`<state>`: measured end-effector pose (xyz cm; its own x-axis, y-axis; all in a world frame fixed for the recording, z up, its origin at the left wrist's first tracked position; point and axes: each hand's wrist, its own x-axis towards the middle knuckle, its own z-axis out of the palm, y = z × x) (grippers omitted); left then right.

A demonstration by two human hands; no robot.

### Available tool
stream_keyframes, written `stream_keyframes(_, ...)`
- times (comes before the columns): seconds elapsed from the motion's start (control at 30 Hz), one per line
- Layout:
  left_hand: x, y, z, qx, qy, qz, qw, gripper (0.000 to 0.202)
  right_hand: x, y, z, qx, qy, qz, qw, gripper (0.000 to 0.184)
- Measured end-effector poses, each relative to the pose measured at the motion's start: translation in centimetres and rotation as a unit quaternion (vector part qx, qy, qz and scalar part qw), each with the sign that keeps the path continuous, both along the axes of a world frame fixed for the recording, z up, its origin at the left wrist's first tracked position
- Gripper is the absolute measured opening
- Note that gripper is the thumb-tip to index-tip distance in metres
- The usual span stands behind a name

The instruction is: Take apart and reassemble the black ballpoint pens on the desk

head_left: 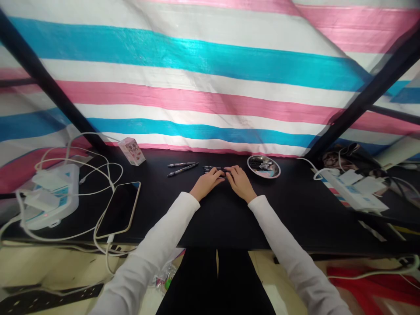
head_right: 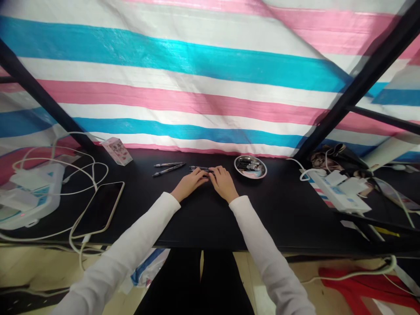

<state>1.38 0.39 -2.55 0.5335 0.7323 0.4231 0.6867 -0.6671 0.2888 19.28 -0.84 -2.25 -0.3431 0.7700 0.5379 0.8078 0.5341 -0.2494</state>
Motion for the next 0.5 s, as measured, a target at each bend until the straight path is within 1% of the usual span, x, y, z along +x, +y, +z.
stream_keyframes(0.1, 0.1, 0.1, -0.5, -0.007, -0.040, -0.022, 0.999, 0.024, 0.3, 0.0, 0.2, -0.004, -0.094, -0.026, 0.995, 0.033)
stream_keyframes(0.2, -0.3, 0.5, -0.7, 0.004, -0.039, -0.029, 0.999, 0.023, 0.6, 0.2, 0.0, -0.014, -0.139, -0.023, 0.990, 0.033)
stream_keyframes(0.27, -0.4, 0.8, -0.7, 0.021, -0.022, -0.035, 0.999, 0.023, 0.7, 0.3, -0.2, -0.029, -0.138, -0.015, 0.990, 0.032)
stream_keyframes(0.37, -0.5, 0.9, -0.8, 0.045, 0.029, -0.028, 0.998, 0.023, 0.7, 0.4, -0.6, -0.067, -0.108, 0.003, 0.992, 0.033)
stream_keyframes(0.5, -0.2, 0.6, -0.7, 0.043, 0.092, -0.010, 0.995, 0.025, 0.6, 0.6, -0.9, -0.104, -0.073, 0.026, 0.992, 0.034)
